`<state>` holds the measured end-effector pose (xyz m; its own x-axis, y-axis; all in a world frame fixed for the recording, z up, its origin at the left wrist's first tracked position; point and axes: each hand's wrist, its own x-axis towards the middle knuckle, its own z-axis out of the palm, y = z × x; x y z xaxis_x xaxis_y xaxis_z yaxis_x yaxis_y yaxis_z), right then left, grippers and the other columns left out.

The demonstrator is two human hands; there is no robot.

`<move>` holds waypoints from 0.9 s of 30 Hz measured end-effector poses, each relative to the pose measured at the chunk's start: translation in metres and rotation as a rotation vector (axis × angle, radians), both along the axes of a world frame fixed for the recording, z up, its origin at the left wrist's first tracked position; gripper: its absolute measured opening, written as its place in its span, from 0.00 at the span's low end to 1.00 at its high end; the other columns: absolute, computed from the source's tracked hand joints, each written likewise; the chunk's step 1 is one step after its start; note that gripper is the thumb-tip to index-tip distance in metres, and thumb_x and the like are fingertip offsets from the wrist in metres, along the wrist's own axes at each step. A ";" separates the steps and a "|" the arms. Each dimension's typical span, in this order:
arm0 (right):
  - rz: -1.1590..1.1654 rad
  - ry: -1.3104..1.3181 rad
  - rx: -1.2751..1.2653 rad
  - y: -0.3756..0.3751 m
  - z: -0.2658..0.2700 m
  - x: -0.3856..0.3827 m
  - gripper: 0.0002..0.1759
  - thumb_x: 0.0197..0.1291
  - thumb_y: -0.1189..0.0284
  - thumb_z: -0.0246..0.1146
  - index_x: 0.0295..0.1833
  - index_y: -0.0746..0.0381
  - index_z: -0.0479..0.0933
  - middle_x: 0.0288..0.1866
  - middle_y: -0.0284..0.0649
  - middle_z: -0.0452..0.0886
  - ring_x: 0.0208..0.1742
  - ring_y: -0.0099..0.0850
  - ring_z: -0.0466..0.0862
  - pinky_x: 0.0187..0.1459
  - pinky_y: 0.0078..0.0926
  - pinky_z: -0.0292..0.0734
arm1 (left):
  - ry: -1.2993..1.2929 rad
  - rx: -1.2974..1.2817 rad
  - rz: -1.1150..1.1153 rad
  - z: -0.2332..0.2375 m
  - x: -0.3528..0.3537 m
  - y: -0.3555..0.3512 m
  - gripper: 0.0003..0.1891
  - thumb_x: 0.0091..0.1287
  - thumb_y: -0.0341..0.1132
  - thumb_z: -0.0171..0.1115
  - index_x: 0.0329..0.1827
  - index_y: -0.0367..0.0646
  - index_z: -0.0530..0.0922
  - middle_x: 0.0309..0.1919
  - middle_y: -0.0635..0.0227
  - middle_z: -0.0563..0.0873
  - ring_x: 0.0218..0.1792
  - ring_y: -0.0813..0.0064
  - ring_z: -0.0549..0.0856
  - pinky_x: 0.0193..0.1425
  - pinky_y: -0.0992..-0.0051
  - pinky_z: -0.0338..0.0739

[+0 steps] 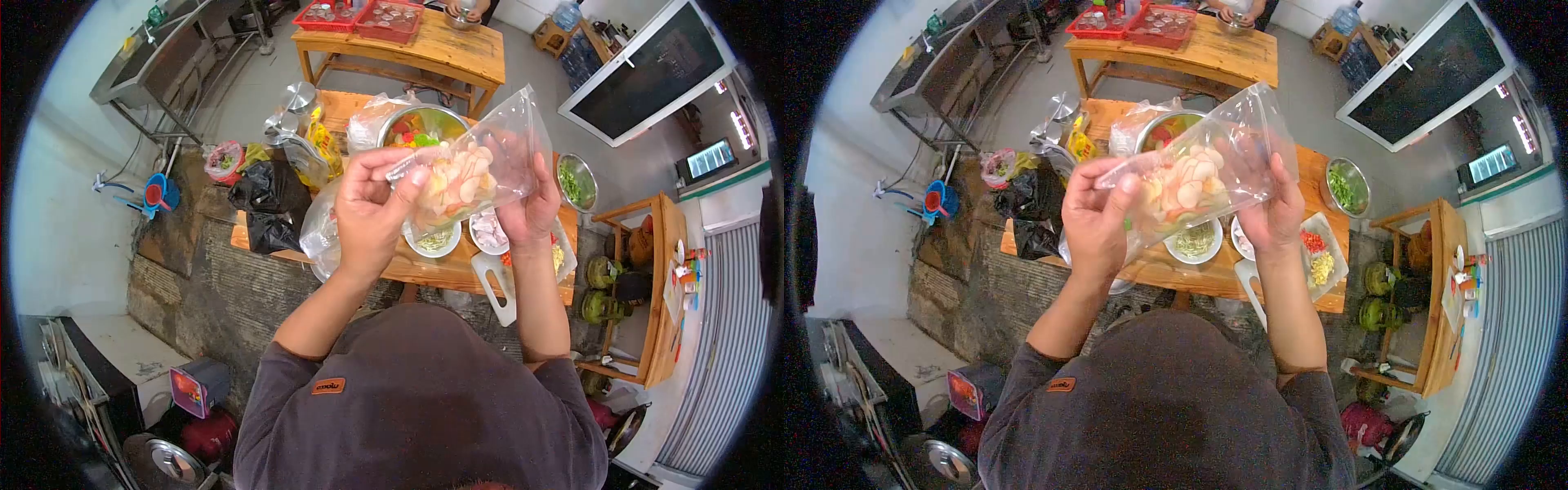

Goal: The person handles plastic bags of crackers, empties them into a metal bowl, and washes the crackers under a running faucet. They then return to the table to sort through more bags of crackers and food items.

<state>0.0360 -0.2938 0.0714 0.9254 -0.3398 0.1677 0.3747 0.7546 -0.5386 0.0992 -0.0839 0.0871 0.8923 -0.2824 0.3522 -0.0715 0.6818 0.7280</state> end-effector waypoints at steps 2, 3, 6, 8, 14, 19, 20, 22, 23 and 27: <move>0.022 -0.009 -0.001 0.008 0.006 0.000 0.27 0.72 0.63 0.59 0.73 0.56 0.68 0.69 0.46 0.76 0.73 0.50 0.71 0.75 0.51 0.64 | 0.000 0.002 0.055 0.010 0.007 0.002 0.13 0.69 0.27 0.68 0.53 0.36 0.77 0.46 0.64 0.87 0.48 0.77 0.85 0.59 0.75 0.79; 0.030 -0.011 0.002 0.012 0.008 -0.001 0.27 0.72 0.63 0.59 0.73 0.56 0.68 0.69 0.46 0.76 0.73 0.50 0.71 0.75 0.51 0.64 | 0.011 0.005 0.101 0.014 0.009 0.004 0.11 0.70 0.28 0.68 0.52 0.36 0.78 0.47 0.64 0.87 0.47 0.79 0.85 0.58 0.76 0.79; 0.026 0.035 -0.028 0.019 0.009 0.001 0.28 0.72 0.63 0.59 0.74 0.57 0.66 0.71 0.46 0.73 0.73 0.49 0.72 0.74 0.52 0.66 | 0.017 -0.018 0.111 0.022 0.018 0.010 0.11 0.71 0.29 0.67 0.52 0.35 0.78 0.48 0.59 0.88 0.49 0.76 0.86 0.57 0.75 0.80; 0.040 0.062 -0.017 0.023 0.007 0.002 0.28 0.72 0.63 0.59 0.75 0.57 0.65 0.71 0.46 0.74 0.73 0.48 0.72 0.74 0.53 0.67 | 0.017 -0.061 0.130 0.030 0.018 0.013 0.09 0.73 0.30 0.65 0.51 0.35 0.78 0.49 0.55 0.89 0.50 0.72 0.88 0.57 0.74 0.82; 0.055 0.068 -0.038 0.033 0.009 0.010 0.30 0.73 0.62 0.58 0.77 0.55 0.61 0.70 0.47 0.73 0.72 0.48 0.73 0.71 0.52 0.71 | 0.106 -0.190 0.012 0.035 0.024 0.024 0.06 0.75 0.32 0.62 0.49 0.40 0.78 0.51 0.52 0.88 0.52 0.70 0.87 0.59 0.69 0.82; 0.051 0.062 -0.066 0.034 0.007 0.009 0.31 0.75 0.62 0.56 0.79 0.54 0.59 0.72 0.48 0.71 0.72 0.48 0.73 0.69 0.51 0.74 | 0.148 -0.178 0.025 0.039 0.030 0.026 0.05 0.75 0.31 0.61 0.47 0.41 0.80 0.52 0.55 0.87 0.53 0.71 0.86 0.59 0.70 0.81; 0.053 0.062 -0.076 0.033 0.007 0.009 0.31 0.75 0.62 0.56 0.79 0.53 0.58 0.73 0.49 0.70 0.72 0.48 0.73 0.69 0.51 0.74 | 0.147 -0.169 0.030 0.038 0.032 0.027 0.05 0.75 0.31 0.62 0.47 0.40 0.81 0.52 0.57 0.87 0.53 0.73 0.85 0.59 0.71 0.81; 0.042 0.057 -0.085 0.033 0.006 0.007 0.31 0.76 0.62 0.55 0.80 0.53 0.57 0.73 0.48 0.70 0.72 0.48 0.73 0.69 0.51 0.74 | 0.181 -0.142 0.029 0.036 0.036 0.027 0.06 0.75 0.32 0.62 0.48 0.40 0.82 0.51 0.59 0.88 0.52 0.74 0.86 0.58 0.72 0.81; 0.037 0.054 -0.092 0.034 0.007 0.008 0.31 0.76 0.62 0.55 0.80 0.52 0.56 0.74 0.47 0.70 0.72 0.48 0.73 0.68 0.50 0.75 | 0.215 -0.114 0.034 0.036 0.037 0.028 0.07 0.74 0.32 0.63 0.49 0.39 0.83 0.50 0.61 0.88 0.51 0.76 0.86 0.57 0.74 0.81; 0.014 0.017 -0.107 0.034 0.007 0.006 0.28 0.77 0.63 0.54 0.79 0.52 0.59 0.73 0.46 0.71 0.73 0.47 0.72 0.69 0.50 0.74 | 0.231 -0.062 0.004 0.044 0.040 0.028 0.10 0.73 0.34 0.65 0.51 0.37 0.84 0.48 0.63 0.89 0.48 0.78 0.86 0.55 0.75 0.81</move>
